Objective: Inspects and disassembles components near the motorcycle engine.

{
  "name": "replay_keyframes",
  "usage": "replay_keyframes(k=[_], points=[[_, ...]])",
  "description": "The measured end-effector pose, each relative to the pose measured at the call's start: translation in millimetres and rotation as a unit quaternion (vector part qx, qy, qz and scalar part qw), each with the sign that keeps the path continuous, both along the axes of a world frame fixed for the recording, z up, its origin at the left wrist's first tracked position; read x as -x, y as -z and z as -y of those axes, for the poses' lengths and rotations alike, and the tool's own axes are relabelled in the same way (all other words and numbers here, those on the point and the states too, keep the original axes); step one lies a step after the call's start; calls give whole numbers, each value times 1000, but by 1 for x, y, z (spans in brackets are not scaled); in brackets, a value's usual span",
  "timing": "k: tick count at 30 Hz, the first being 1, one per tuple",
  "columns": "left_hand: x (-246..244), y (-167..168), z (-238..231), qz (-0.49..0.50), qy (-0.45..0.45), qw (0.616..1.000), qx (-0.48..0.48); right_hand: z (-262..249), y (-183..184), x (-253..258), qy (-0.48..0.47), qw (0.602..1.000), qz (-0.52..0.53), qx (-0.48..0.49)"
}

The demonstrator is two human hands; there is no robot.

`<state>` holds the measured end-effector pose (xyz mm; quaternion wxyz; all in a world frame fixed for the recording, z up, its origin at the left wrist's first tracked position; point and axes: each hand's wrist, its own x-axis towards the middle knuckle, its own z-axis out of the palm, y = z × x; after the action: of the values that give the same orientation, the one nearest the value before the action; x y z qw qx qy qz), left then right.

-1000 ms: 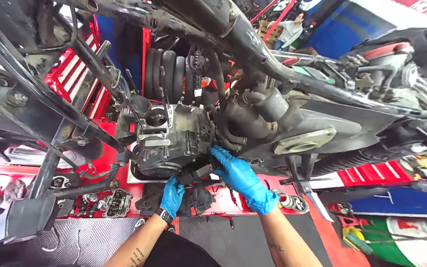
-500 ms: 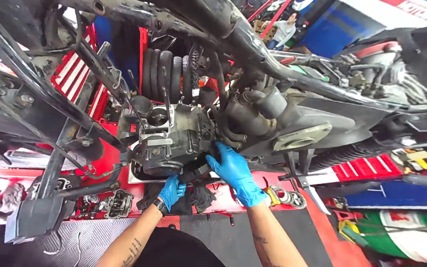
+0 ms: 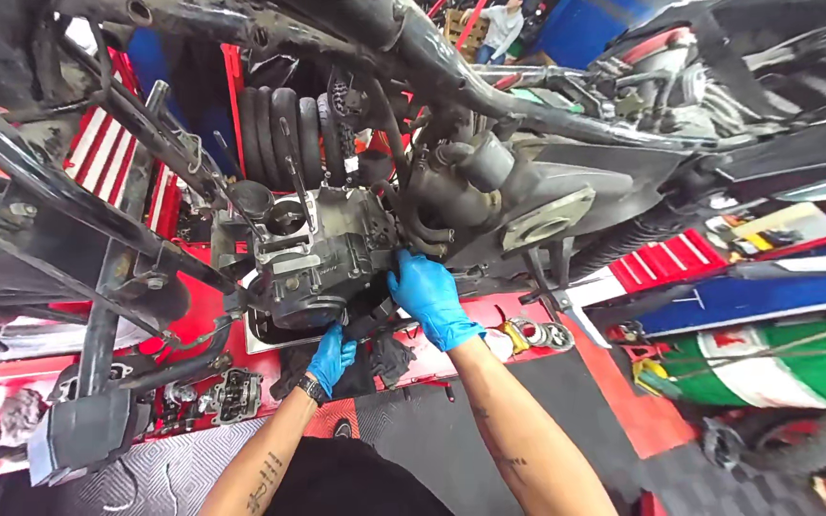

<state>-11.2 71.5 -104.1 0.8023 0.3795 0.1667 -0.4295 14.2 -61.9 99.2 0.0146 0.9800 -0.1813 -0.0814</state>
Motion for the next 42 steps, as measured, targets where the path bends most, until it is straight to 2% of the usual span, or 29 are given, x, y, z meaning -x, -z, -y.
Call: replay_keyframes(k=[7, 14, 20, 24, 29, 36, 42], points=[[-5, 8, -8, 7, 14, 1000, -4, -15, 6, 15, 3, 998, 64, 16], [4, 6, -5, -3, -19, 1000, 11, -13, 5, 10, 5, 999, 50, 17], [-6, 6, -10, -24, 19, 999, -14, -12, 24, 25, 18, 992, 122, 31], [5, -1, -7, -28, 2, 999, -18, -3, 19, 23, -11, 996, 88, 29], [7, -2, -7, -14, 23, 1000, -5, 5, 6, 10, 1, 1000, 28, -1], [-6, 13, -20, 15, 61, 998, -6, -15, 23, 23, 58, 991, 123, 7], [3, 1, -15, -1, 58, 998, 6, 20, 2, 7, 5, 997, 30, -73]])
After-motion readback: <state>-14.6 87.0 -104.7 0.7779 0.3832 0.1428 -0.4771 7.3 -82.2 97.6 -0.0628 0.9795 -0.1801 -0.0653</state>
